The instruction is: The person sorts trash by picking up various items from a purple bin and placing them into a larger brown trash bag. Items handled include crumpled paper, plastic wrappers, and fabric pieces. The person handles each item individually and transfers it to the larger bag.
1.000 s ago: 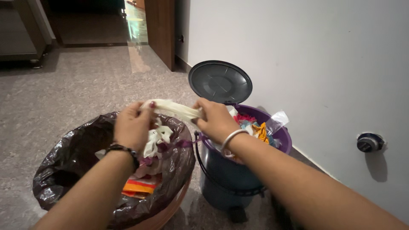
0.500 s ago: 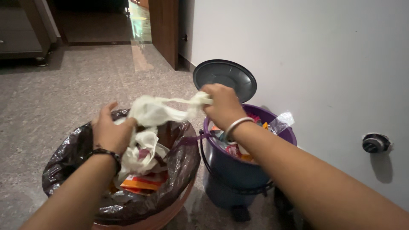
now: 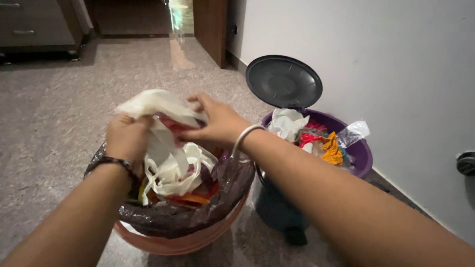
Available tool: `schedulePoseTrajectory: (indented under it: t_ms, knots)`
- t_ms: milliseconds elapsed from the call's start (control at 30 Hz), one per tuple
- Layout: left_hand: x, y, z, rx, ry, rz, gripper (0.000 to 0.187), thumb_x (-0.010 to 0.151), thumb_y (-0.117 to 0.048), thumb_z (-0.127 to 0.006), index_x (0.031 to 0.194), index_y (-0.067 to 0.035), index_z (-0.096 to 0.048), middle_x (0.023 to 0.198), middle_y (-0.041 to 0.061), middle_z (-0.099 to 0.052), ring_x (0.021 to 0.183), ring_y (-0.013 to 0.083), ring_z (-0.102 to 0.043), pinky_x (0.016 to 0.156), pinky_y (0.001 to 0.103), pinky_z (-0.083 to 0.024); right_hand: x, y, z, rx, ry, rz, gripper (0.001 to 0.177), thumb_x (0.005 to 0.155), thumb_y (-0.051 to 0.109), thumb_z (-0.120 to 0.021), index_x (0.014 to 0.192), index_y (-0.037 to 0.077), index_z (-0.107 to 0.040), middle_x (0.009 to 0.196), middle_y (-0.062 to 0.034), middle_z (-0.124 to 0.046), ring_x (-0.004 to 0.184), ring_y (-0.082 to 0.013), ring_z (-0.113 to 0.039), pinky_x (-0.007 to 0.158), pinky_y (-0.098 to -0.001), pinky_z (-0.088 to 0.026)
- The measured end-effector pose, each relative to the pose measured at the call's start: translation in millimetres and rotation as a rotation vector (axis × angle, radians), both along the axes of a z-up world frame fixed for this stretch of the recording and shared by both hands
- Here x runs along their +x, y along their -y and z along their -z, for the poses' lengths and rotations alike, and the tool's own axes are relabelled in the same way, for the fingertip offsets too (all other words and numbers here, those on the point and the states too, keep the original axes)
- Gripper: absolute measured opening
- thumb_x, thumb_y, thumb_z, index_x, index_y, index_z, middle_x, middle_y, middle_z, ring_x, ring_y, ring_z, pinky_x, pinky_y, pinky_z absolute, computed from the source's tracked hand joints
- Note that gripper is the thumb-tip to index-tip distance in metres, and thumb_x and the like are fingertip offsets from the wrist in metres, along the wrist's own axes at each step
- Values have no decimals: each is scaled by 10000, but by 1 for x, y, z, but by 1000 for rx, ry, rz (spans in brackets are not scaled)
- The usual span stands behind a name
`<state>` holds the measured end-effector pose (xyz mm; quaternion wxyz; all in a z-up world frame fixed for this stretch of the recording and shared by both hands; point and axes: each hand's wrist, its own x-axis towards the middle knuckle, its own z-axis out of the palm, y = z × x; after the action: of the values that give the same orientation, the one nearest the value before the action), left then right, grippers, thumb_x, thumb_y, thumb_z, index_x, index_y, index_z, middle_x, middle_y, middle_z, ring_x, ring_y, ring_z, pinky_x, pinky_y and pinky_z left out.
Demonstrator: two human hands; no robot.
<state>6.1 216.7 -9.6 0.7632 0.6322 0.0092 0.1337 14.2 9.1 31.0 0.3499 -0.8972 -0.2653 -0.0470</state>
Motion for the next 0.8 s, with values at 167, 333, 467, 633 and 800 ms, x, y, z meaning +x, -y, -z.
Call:
schedulePoseTrajectory:
  t_ms: [167, 333, 467, 633, 800]
  knots:
    - [-1, -31, 6, -10, -11, -326, 216, 951, -96, -606, 1143, -68, -702, 994, 74, -722, 844, 192, -688, 707, 341, -546, 14, 31, 44, -359, -34, 18, 584, 711, 363, -867, 1187, 95, -659, 1097, -171, -749, 986, -281, -725, 888, -387, -562]
    - [7, -35, 23, 129, -78, -324, 246, 925, -96, -599, 1131, -27, -715, 991, 84, -744, 869, 198, -732, 769, 344, -589, 16, 38, 45, -225, -50, 166, 237, 819, 216, -703, 1023, 114, -769, 927, -124, -773, 850, -234, -751, 796, -379, -578]
    - [14, -21, 39, 586, -330, -5, 341, 912, -262, -693, 1148, -18, -716, 979, 163, -759, 846, 260, -727, 758, 404, -577, 20, 2, 21, 181, 110, 201, 172, 952, 164, -649, 1073, 69, -726, 918, -133, -750, 797, -199, -722, 752, -336, -567]
    - [9, -9, 47, 1278, -208, 168, 531, 813, -401, -805, 1193, -40, -719, 1079, 189, -758, 966, 289, -743, 864, 387, -577, 28, -35, 16, 324, -209, -91, 363, 858, 175, -609, 1189, 97, -734, 973, -164, -749, 751, -256, -636, 676, -414, -551]
    - [-2, -20, 31, 1765, -465, 347, 520, 740, -428, -884, 1131, -98, -793, 1139, 134, -772, 1049, 288, -755, 931, 380, -598, 31, -13, 45, -587, -185, -173, 538, 786, 505, -743, 1107, 75, -778, 1038, -166, -791, 919, -286, -736, 883, -386, -561]
